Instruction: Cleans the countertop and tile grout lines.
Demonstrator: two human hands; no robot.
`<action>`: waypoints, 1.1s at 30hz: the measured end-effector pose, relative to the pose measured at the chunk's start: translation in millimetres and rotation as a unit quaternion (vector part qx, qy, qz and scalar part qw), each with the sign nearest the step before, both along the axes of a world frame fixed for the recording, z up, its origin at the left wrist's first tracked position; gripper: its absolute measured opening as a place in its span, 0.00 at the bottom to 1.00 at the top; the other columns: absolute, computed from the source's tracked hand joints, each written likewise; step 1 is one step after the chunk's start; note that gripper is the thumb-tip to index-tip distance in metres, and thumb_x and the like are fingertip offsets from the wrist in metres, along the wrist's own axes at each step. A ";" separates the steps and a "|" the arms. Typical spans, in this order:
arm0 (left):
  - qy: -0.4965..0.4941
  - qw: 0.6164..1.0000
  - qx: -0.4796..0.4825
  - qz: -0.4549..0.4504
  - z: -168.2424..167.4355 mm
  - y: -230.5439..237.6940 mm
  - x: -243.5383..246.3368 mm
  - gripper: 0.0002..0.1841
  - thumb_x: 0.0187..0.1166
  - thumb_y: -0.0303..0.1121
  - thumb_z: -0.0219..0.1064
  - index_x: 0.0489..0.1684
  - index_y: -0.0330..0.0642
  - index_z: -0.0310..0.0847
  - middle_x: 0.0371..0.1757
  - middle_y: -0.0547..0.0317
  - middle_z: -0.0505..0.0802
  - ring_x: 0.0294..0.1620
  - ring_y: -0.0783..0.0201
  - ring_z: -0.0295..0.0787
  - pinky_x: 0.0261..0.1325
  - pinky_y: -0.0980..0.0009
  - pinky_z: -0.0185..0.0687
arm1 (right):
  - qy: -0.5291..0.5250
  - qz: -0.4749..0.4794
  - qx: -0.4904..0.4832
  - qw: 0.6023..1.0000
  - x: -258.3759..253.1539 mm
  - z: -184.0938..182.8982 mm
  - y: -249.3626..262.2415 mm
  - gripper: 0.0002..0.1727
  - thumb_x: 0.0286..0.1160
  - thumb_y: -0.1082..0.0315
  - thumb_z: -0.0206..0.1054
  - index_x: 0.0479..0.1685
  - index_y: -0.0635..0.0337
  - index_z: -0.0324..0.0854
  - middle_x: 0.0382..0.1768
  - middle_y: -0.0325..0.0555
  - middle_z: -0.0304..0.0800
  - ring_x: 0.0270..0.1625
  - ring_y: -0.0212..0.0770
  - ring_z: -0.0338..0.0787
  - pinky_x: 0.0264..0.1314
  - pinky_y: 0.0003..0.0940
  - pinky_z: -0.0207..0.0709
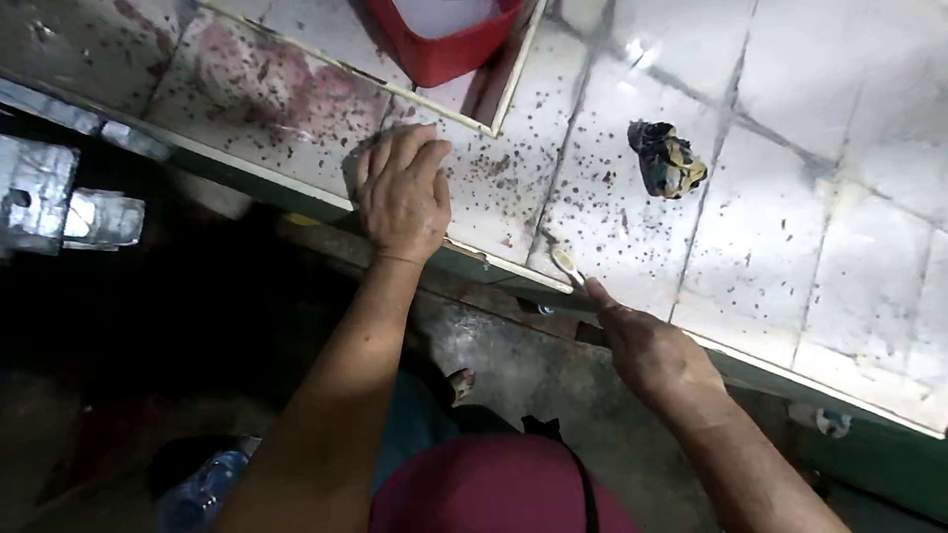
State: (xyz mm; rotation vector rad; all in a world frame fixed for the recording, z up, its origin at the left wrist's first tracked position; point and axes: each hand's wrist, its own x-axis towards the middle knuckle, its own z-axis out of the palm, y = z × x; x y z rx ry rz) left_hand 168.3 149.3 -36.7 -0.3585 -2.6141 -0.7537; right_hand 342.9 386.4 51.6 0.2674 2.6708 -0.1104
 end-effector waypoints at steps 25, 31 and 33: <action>0.022 1.000 0.003 0.016 -0.8 0.5 -0.7 0.19 0.81 0.27 0.54 0.57 0.55 0.93 0.68 0.63 0.92 0.74 0.58 0.84 0.80 0.53 0.64 | -0.057 -0.015 -0.010 0.998 -27.5 8.2 -1.2 0.30 0.96 0.57 0.50 0.94 0.22 0.55 0.40 0.64 0.94 0.42 0.70 0.93 0.43 0.70 0.81; -0.013 1.000 -0.014 0.017 4.7 7.6 8.6 0.18 0.79 0.30 0.57 0.58 0.53 0.92 0.71 0.62 0.91 0.77 0.54 0.81 0.82 0.46 0.64 | -0.066 -0.002 -0.031 0.997 -21.6 10.4 2.4 0.38 0.91 0.60 0.59 0.96 0.21 0.48 0.45 0.62 0.94 0.44 0.68 0.94 0.48 0.70 0.83; -0.040 0.999 -0.005 0.029 13.9 4.1 7.8 0.17 0.79 0.31 0.63 0.61 0.55 0.92 0.72 0.63 0.90 0.79 0.56 0.80 0.85 0.46 0.62 | -0.042 -0.004 -0.077 0.996 -6.9 2.2 13.6 0.30 0.95 0.57 0.49 0.95 0.35 0.55 0.54 0.68 0.93 0.52 0.75 0.93 0.54 0.76 0.80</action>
